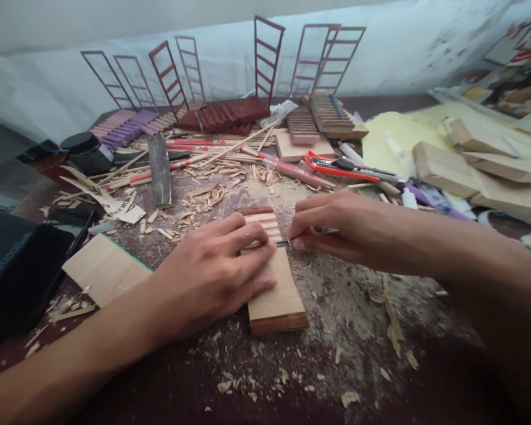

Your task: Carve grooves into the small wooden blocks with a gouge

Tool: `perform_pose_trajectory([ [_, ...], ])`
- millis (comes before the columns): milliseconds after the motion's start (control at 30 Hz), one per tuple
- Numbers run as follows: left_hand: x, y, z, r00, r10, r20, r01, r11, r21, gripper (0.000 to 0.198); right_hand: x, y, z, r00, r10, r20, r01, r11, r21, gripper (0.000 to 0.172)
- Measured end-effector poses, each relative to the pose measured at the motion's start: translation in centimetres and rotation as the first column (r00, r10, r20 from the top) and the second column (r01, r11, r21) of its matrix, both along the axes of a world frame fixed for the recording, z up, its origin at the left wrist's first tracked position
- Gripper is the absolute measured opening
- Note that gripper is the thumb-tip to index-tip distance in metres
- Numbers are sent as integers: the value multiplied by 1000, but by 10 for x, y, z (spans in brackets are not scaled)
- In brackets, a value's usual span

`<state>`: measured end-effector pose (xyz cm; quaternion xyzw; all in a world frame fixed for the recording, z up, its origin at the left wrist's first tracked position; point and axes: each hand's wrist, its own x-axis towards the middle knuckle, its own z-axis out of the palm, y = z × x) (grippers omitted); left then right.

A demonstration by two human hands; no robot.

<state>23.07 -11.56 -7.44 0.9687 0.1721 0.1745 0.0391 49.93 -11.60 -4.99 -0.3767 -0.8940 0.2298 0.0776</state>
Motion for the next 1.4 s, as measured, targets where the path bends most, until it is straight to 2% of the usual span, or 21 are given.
perform_pose_trajectory([
  [100, -1, 0, 0, 1000, -7, 6, 6, 1000, 15, 31, -1, -2, 0, 1000, -19, 19, 19, 999, 27, 18],
  [233, -1, -1, -1, 1000, -9, 7, 9, 1000, 10, 30, -2, -1, -1, 1000, 1, 15, -1, 1000, -9, 22],
  [567, 1, -1, -2, 1000, 8, -9, -8, 1000, 2, 29, -4, 1, 0, 999, -31, 43, 31, 999, -5, 18],
  [733, -2, -1, -3, 1000, 1, 20, -1, 1000, 8, 30, -3, 2, 6, 1000, 31, 1, -31, 999, -36, 21],
  [900, -3, 1, -2, 990, 86, 113, -75, 992, -96, 30, 0, 5, 4, 999, 17, -32, -17, 1000, 13, 22],
  [1067, -1, 1, -1, 994, 92, 65, -87, 993, -82, 41, 1, 6, -2, 1000, -3, 15, 3, 1000, 22, 28],
  [1267, 2, 0, 3, 998, 50, -25, -52, 994, -93, 37, 0, 5, -5, 999, -27, 34, 27, 1000, 15, 28],
  [1400, 1, 0, 2, 999, 50, -4, -50, 994, -99, 37, 0, 5, -2, 1000, -6, 1, 6, 1000, 6, 26],
])
